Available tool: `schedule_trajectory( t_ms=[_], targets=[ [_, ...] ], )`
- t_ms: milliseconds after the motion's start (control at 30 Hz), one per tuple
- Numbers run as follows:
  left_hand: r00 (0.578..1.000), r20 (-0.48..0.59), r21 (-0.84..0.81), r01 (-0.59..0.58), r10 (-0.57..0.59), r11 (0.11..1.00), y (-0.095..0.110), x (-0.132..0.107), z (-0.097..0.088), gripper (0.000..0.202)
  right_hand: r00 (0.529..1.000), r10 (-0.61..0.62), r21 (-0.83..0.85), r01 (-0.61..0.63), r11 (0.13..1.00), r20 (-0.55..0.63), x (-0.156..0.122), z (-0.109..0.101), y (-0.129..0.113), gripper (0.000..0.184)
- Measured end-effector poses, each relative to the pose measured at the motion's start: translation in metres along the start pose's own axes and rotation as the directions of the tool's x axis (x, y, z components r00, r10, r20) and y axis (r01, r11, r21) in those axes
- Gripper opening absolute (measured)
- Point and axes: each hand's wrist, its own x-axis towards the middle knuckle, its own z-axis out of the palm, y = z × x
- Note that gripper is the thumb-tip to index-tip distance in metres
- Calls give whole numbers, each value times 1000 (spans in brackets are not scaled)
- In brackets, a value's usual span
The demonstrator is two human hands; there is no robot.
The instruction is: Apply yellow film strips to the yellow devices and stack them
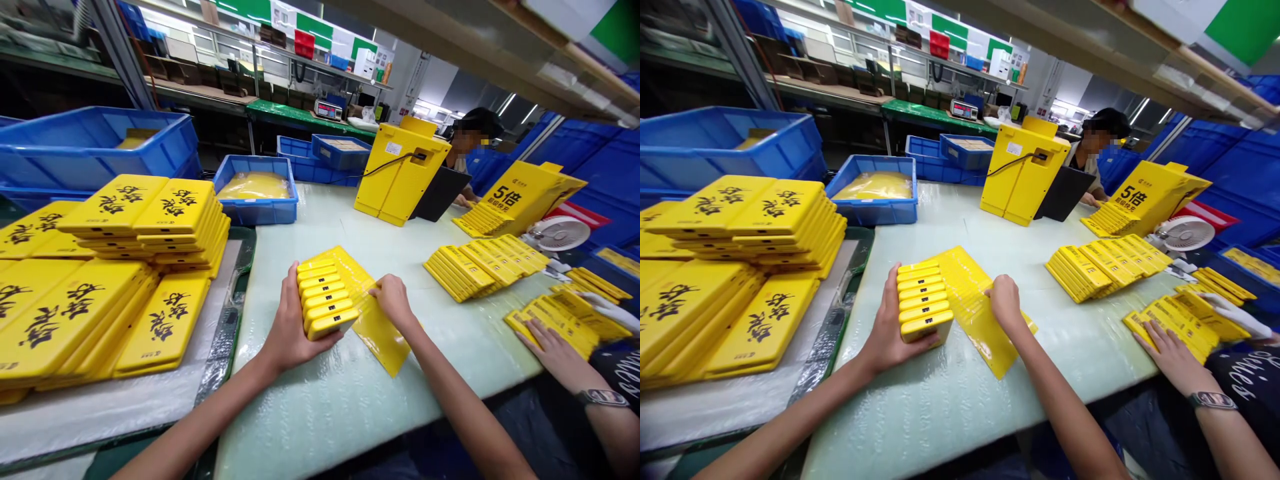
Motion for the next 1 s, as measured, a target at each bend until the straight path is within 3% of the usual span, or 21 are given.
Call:
schedule_trajectory(
  t_ms=[233,567,800,1000],
  targets=[
    [1000,-11,-16,11,-11,1000,1,0,1,140,1000,9,-113,-6,994,22,4,3,-7,14],
    [998,38,-55,53,-51,997,4,-2,0,142,999,43,-96,-42,995,7,-3,-2,-3,16],
    [999,25,-64,32,-30,997,5,-1,0,144,997,-10,-80,3,997,-79,-16,4,3,20],
    [999,26,-74,27,-25,997,3,-2,1,144,991,-98,-36,95,995,-94,-8,5,12,17]
  ],
)
